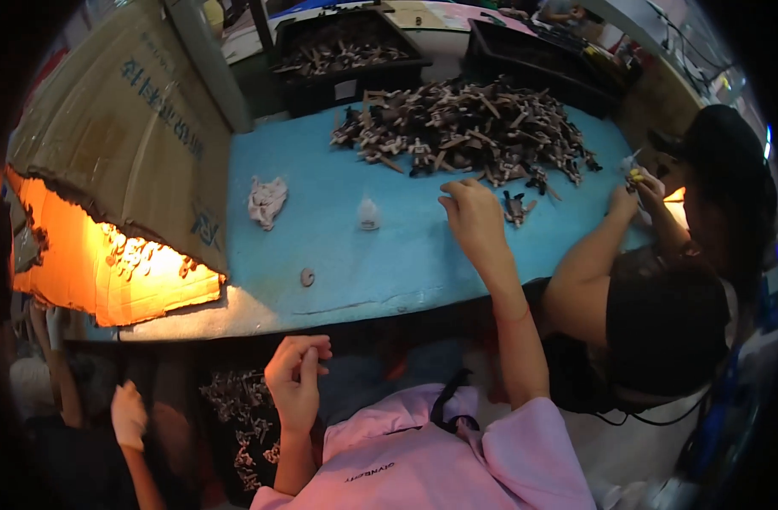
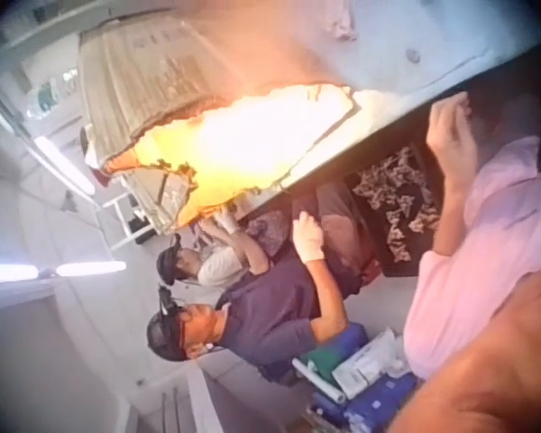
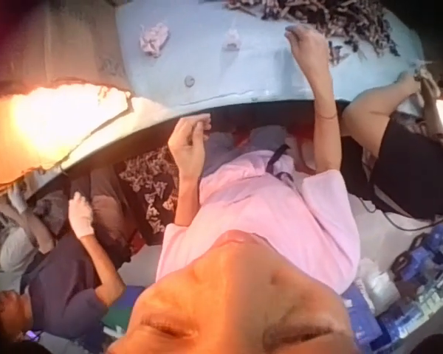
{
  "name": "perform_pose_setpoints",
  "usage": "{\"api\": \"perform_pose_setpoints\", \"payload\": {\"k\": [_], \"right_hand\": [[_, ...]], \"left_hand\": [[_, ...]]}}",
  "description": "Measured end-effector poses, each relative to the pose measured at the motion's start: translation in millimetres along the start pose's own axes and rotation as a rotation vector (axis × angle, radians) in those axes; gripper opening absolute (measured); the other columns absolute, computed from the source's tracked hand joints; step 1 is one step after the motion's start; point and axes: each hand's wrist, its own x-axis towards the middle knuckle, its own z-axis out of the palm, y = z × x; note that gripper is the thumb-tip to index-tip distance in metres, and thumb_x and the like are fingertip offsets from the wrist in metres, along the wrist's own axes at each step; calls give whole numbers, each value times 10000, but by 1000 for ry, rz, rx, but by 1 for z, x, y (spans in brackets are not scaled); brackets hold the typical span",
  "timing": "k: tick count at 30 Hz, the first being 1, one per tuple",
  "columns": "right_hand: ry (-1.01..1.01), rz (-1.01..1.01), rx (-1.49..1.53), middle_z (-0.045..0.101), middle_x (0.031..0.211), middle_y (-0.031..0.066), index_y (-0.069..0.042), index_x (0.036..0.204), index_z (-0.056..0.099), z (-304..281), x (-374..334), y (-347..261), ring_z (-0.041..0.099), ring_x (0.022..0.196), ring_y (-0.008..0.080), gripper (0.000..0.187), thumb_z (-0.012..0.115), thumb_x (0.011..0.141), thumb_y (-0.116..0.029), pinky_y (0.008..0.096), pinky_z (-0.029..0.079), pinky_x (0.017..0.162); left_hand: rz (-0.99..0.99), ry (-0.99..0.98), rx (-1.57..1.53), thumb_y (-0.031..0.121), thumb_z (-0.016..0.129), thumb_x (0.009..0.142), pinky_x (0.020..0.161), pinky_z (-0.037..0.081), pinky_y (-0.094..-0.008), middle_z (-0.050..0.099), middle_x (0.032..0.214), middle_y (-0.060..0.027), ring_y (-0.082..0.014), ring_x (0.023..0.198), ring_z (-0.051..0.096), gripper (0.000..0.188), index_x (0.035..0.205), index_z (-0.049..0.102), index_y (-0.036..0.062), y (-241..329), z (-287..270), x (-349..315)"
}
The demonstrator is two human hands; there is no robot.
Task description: The person assembles small plastic toy figurines by hand, joining plastic parts with glue from a glue bottle.
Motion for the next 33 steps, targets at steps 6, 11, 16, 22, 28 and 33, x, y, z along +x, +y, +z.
{"api": "perform_pose_setpoints", "payload": {"k": [6, 11, 16, 22, 28, 33], "right_hand": [[27, 74, -14, 593, 793, 132, -3, 884, 636, -4, 25, 16, 596, 675, 272, 144, 612, 750, -52, 348, 457, 615], [42, 62, -181, 585, 845, 109, -50, 938, 640, -3, 12, 36, 566, 808, 280, 231, 655, 707, -64, 359, 450, 716], [-12, -17, -271, 574, 832, 90, -87, 981, 626, 16, -4, 46, 526, 857, 266, 314, 678, 671, -69, 369, 472, 678], [39, 7, 42, 579, 792, 74, -100, 1074, 589, 5, -16, 26, 530, 786, 233, 407, 666, 679, -41, 331, 454, 631], [113, -129, 339, 584, 806, 73, -17, 1120, 554, -15, -63, -79, 515, 715, 234, 500, 667, 634, 18, 324, 423, 614], [-45, -205, 348, 559, 914, 112, -20, 1090, 584, -15, -90, -129, 529, 775, 269, 481, 678, 618, -16, 352, 469, 652]], "left_hand": [[-90, -80, -46, -36, 480, 846, 528, 466, -178, 574, 838, -60, -106, 718, 582, 164, 922, 622, -7, -5, 21, -21], [-72, -57, -11, -81, 517, 784, 578, 457, -241, 599, 787, -110, -164, 665, 591, 157, 891, 619, -27, -6, 23, -19], [-31, -119, 40, -78, 544, 771, 597, 460, -251, 598, 789, -123, -187, 680, 599, 157, 898, 621, -28, -5, 28, -16], [43, -144, 98, -50, 494, 827, 546, 470, -199, 586, 853, -79, -124, 712, 593, 194, 958, 627, 1, -2, 31, -17], [-243, 13, -539, -7, 497, 860, 623, 507, -251, 572, 1001, -114, -155, 856, 582, 296, 1155, 512, -20, 12, 64, 4], [-137, 20, -590, 32, 526, 870, 661, 519, -290, 559, 996, -93, -156, 912, 567, 298, 1148, 472, -59, -20, 69, 2]]}}
